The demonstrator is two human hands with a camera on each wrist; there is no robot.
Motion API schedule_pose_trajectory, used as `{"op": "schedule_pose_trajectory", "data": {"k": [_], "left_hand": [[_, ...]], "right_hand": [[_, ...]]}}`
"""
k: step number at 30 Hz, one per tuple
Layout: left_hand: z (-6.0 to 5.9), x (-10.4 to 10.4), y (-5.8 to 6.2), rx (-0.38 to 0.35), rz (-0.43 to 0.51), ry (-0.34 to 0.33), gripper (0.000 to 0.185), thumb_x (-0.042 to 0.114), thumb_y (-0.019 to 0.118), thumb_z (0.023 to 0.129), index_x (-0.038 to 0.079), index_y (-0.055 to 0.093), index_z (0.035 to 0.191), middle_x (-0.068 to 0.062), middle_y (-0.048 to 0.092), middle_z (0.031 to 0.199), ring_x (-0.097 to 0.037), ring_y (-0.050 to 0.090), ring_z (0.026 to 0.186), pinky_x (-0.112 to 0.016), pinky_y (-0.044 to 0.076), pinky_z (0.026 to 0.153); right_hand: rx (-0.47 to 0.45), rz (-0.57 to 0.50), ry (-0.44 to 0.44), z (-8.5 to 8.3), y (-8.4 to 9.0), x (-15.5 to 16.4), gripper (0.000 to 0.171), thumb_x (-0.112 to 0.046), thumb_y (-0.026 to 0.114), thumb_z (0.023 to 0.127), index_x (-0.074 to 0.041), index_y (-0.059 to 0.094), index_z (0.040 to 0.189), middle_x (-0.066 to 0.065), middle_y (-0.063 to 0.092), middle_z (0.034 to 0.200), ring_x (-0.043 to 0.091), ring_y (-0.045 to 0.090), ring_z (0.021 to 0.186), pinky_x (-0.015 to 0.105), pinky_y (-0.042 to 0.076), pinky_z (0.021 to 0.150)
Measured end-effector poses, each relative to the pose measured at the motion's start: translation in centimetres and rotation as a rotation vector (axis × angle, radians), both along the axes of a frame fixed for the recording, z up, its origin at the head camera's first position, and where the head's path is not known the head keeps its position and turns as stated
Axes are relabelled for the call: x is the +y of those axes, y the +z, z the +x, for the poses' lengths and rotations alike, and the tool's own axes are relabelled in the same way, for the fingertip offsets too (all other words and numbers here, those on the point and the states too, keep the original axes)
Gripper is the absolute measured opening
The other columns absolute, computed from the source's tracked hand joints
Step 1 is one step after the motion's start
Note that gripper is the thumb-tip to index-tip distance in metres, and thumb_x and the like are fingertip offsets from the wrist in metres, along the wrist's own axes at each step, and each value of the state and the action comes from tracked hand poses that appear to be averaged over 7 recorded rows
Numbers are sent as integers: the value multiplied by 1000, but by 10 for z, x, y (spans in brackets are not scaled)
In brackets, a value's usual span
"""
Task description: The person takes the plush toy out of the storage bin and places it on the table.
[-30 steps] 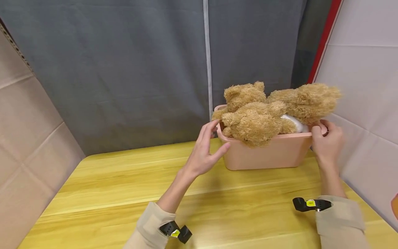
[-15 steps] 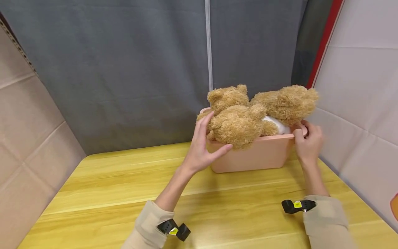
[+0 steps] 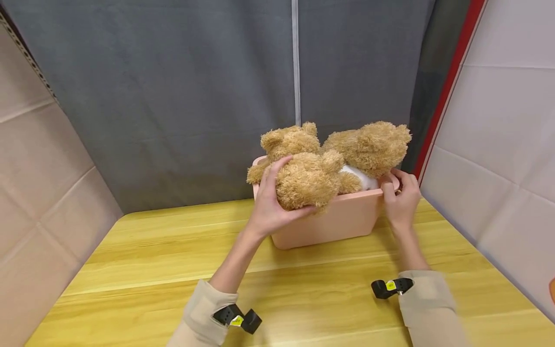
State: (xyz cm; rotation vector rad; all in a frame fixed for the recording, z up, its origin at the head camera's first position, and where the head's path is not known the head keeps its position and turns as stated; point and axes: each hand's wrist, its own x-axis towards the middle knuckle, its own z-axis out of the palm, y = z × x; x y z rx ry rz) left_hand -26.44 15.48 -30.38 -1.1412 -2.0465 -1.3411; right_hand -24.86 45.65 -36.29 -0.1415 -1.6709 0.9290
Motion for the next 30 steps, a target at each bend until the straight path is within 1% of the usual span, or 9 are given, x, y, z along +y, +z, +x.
{"op": "schedule_pose_trajectory", "data": {"k": [6, 9, 12, 15, 18, 21, 23, 27, 30], "left_hand": [[-2, -2, 1, 6, 23, -9, 106, 23, 99, 62, 27, 38, 149, -5, 47, 145, -20, 41, 133, -56, 40, 105], [-2, -3, 1, -10, 48, -12, 103, 19, 98, 62, 26, 41, 147, -1, 48, 145, -19, 41, 134, -56, 39, 105], [-3, -3, 0, -25, 78, -20, 101, 15, 96, 62, 25, 43, 146, 1, 50, 144, -18, 42, 134, -55, 38, 106], [-4, -3, -2, -23, 112, -30, 101, 11, 95, 60, 22, 44, 146, -1, 51, 141, -18, 43, 132, -52, 37, 108], [-5, -2, -3, -2, 156, -42, 100, 7, 94, 58, 18, 46, 145, -3, 52, 139, -18, 46, 130, -47, 37, 109], [-5, 0, -3, 34, 200, -51, 98, 4, 93, 57, 16, 48, 144, -4, 54, 137, -18, 49, 127, -44, 39, 109], [-5, 0, -3, 50, 237, -57, 96, 3, 92, 57, 15, 50, 142, -3, 56, 137, -17, 50, 127, -45, 38, 109], [-6, -1, -4, 76, 319, -95, 93, 0, 90, 57, 11, 51, 140, -4, 57, 139, -19, 50, 130, -44, 38, 111], [-6, -3, -2, 110, 362, -131, 91, 0, 89, 58, 6, 51, 140, -8, 57, 140, -23, 49, 131, -43, 40, 111]], "right_hand": [[44, -46, -33, -7, -2, -6, 44, -21, 49, 83, 9, 73, 105, 20, 66, 93, -10, 47, 80, 14, 32, 68], [52, -85, -21, -10, -3, -8, 43, -22, 50, 83, 9, 72, 104, 16, 67, 94, -8, 49, 80, 15, 33, 68], [50, -126, 12, -11, -4, -10, 43, -23, 50, 84, 9, 70, 105, 1, 67, 92, -5, 51, 76, 16, 35, 65], [52, -144, 36, -12, -5, -11, 45, -23, 51, 83, 11, 69, 106, -15, 62, 87, -3, 50, 69, 15, 36, 60], [59, -136, 47, -12, -6, -9, 47, -24, 50, 83, 13, 67, 106, -23, 58, 85, -3, 51, 68, 14, 36, 58], [62, -130, 50, -12, -6, -7, 48, -25, 50, 83, 13, 66, 108, -25, 58, 87, -4, 51, 71, 15, 36, 59], [54, -124, 50, -12, -6, -6, 49, -26, 49, 83, 13, 66, 108, -26, 59, 88, -4, 52, 71, 15, 36, 59], [26, -112, 54, -10, -7, -3, 50, -26, 49, 83, 13, 64, 111, -24, 58, 88, -3, 51, 69, 14, 36, 57], [10, -111, 50, -8, -8, -2, 50, -26, 49, 83, 13, 64, 111, -23, 57, 89, -3, 50, 69, 14, 36, 57]]}}
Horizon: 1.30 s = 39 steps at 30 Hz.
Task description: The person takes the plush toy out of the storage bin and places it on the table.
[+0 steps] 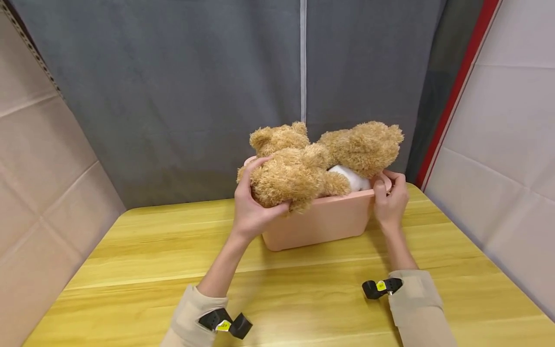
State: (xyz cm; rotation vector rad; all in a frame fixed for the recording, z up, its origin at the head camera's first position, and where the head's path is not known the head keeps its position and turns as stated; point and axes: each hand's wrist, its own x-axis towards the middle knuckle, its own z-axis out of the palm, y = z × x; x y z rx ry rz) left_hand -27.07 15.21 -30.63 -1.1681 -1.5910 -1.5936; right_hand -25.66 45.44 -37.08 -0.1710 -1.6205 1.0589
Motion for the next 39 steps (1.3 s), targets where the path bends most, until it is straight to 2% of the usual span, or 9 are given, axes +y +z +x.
{"op": "schedule_pose_trajectory", "data": {"k": [7, 15, 22, 26, 31, 35, 39], "left_hand": [[1, -6, 9, 78, 64, -37, 86, 4, 87, 59, -1, 50, 137, -15, 58, 137, -28, 50, 130, -46, 39, 111], [12, -14, 24, 95, 151, -55, 84, 4, 83, 59, -4, 50, 135, -18, 56, 134, -30, 52, 124, -48, 39, 110], [17, -26, 46, 186, 221, -19, 81, 5, 81, 61, -8, 47, 133, -22, 55, 133, -35, 51, 124, -52, 40, 108], [16, -36, 59, 223, 278, 14, 79, 6, 79, 62, -9, 46, 132, -17, 55, 134, -37, 52, 123, -53, 41, 106], [15, -47, 70, 252, 363, 72, 78, 9, 78, 63, -12, 46, 131, -12, 57, 130, -37, 54, 117, -54, 44, 103], [15, -55, 76, 265, 445, 110, 76, 10, 78, 63, -12, 47, 129, -12, 57, 126, -38, 55, 114, -54, 44, 101], [18, -60, 84, 260, 540, 110, 76, 10, 78, 61, -11, 48, 128, -16, 57, 125, -40, 54, 115, -54, 44, 102]], "right_hand": [[4, -10, 3, 2, 0, -1, 49, -25, 49, 84, 12, 65, 111, -22, 58, 90, -3, 52, 73, 16, 37, 60], [-27, -1, 6, 3, -1, -1, 51, -27, 49, 84, 13, 63, 113, -26, 56, 86, -2, 49, 65, 14, 36, 55], [-9, 10, 10, 2, -2, -2, 52, -28, 48, 85, 13, 63, 114, -26, 56, 90, -3, 50, 69, 15, 36, 58], [7, 15, 11, 0, -3, 0, 54, -29, 48, 84, 14, 62, 114, -26, 56, 94, -4, 50, 73, 17, 36, 61], [19, 7, 17, 0, -3, 1, 55, -29, 48, 84, 15, 61, 114, -26, 55, 95, -6, 51, 80, 17, 36, 67], [-3, 10, 8, 1, -3, 2, 55, -29, 47, 85, 15, 61, 115, -27, 55, 94, -6, 51, 79, 17, 36, 66], [-13, 20, 5, 1, -4, 2, 55, -29, 46, 86, 14, 61, 116, -25, 54, 94, -6, 50, 77, 18, 36, 64]]}}
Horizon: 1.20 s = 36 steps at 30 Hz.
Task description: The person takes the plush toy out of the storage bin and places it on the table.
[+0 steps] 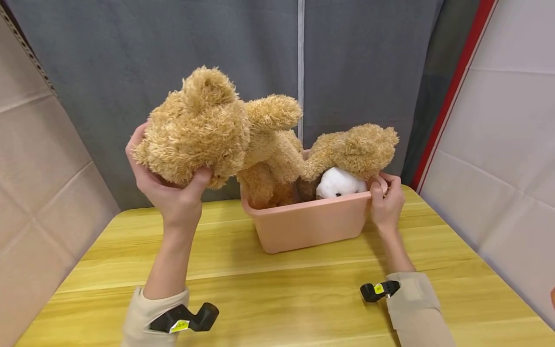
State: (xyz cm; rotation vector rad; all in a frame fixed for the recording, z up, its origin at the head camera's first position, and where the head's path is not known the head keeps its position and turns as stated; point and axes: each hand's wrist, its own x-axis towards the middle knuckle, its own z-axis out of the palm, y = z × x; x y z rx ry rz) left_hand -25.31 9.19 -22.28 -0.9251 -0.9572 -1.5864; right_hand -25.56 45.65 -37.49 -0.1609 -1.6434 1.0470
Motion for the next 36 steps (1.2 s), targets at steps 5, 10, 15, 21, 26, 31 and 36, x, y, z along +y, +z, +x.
{"op": "schedule_pose_trajectory", "data": {"k": [5, 10, 15, 21, 26, 31, 36], "left_hand": [[4, -6, 10, 13, 105, -65, 79, 14, 83, 59, -11, 48, 126, -20, 56, 123, -40, 53, 114, -53, 44, 102], [7, -16, 21, 26, 173, -19, 89, 29, 92, 56, -13, 48, 122, -22, 55, 121, -39, 53, 113, -54, 41, 105], [7, -27, 27, 56, 201, 8, 92, 33, 95, 53, -14, 50, 118, -24, 55, 119, -41, 54, 113, -55, 40, 106], [6, -40, 29, 51, 230, -6, 89, 25, 95, 47, -13, 51, 113, -25, 55, 116, -41, 54, 111, -53, 40, 106], [3, -51, 32, 19, 242, 52, 87, 26, 93, 45, -12, 52, 112, -24, 58, 114, -40, 55, 110, -51, 40, 107], [-3, -65, 30, -23, 225, 107, 80, 21, 88, 45, -10, 54, 110, -23, 61, 112, -38, 56, 110, -48, 40, 108], [-10, -77, 21, -94, 163, 150, 72, 13, 80, 47, -7, 58, 113, -20, 63, 113, -36, 56, 109, -45, 42, 106]], "right_hand": [[15, 0, 9, 0, 0, 0, 55, -30, 47, 86, 15, 60, 116, -22, 54, 97, -6, 51, 81, 17, 36, 67], [34, -8, 7, -2, 0, 0, 55, -30, 48, 85, 15, 61, 114, -23, 55, 96, -5, 52, 83, 15, 36, 71], [58, -2, 15, -5, -4, 2, 55, -31, 49, 85, 14, 62, 113, -23, 56, 96, -5, 53, 84, 15, 36, 72], [98, 15, 53, -6, -7, 7, 60, -42, 56, 89, 13, 63, 112, -21, 58, 93, -5, 52, 76, 14, 36, 63], [102, 20, 61, -6, -7, 7, 64, -43, 57, 91, 17, 61, 113, -22, 57, 92, -6, 50, 75, 12, 35, 63], [104, 52, 61, -6, -7, 7, 56, -33, 54, 91, 18, 59, 113, -23, 55, 94, -8, 50, 79, 13, 34, 67], [88, 108, 87, -3, -7, 13, 51, -28, 55, 93, 19, 58, 114, -23, 54, 90, -11, 46, 66, 9, 34, 58]]}}
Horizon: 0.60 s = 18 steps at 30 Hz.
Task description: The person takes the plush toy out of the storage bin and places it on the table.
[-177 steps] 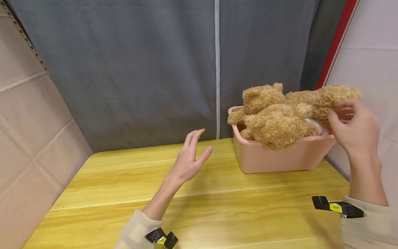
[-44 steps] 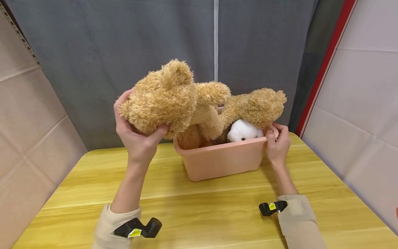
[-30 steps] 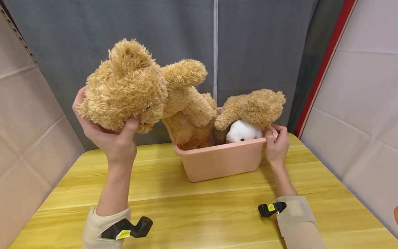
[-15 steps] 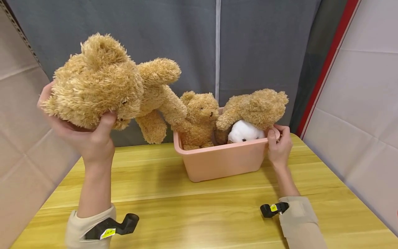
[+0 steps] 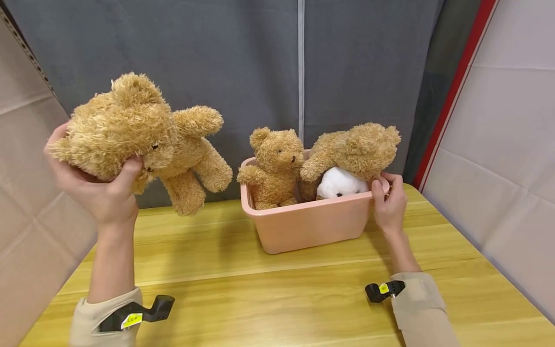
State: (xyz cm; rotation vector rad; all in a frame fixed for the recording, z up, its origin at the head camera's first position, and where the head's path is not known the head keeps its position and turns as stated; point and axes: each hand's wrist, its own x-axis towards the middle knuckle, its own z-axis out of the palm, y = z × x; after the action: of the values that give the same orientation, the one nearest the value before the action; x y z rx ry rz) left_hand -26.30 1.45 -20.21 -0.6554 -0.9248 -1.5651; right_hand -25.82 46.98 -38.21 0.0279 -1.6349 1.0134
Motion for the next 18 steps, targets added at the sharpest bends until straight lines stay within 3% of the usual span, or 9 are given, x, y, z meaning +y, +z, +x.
{"op": "schedule_pose_trajectory", "data": {"k": [6, 9, 12, 16, 18], "left_hand": [[-12, -10, -19, -120, -112, -9, 65, 2, 76, 55, -3, 61, 118, -16, 62, 118, -34, 56, 112, -38, 43, 101], [-18, -14, -28, -172, -160, -26, 64, -3, 75, 60, -2, 60, 121, -13, 61, 121, -32, 55, 114, -37, 44, 99], [-27, -18, -38, -226, -197, -17, 63, -5, 76, 62, 0, 60, 123, -9, 61, 122, -29, 55, 114, -35, 44, 98], [-45, -24, -53, -299, -231, -25, 66, -8, 78, 63, 3, 60, 126, -8, 59, 123, -27, 54, 114, -33, 44, 97], [-56, -28, -60, -334, -253, -50, 68, -9, 79, 63, 5, 60, 127, -8, 58, 125, -27, 54, 115, -33, 44, 95]], "right_hand": [[-147, 84, 113, 10, 8, 15, 42, -20, 62, 95, 14, 60, 120, -21, 55, 85, -8, 43, 51, 8, 35, 46], [-285, 152, 134, 19, 19, 23, 39, -17, 66, 95, 8, 62, 124, -15, 59, 97, -2, 48, 57, 8, 40, 51], [-448, 189, 174, 28, 28, 28, 45, -19, 67, 96, 4, 58, 134, 1, 61, 113, 4, 51, 65, 14, 42, 53], [-557, 167, 292, 34, 34, 34, 55, -17, 65, 98, 4, 48, 146, -5, 61, 119, 11, 54, 66, 25, 39, 50], [-575, 142, 355, 36, 36, 36, 57, -13, 65, 98, 5, 44, 148, -12, 62, 106, 14, 54, 60, 28, 37, 50]]}}
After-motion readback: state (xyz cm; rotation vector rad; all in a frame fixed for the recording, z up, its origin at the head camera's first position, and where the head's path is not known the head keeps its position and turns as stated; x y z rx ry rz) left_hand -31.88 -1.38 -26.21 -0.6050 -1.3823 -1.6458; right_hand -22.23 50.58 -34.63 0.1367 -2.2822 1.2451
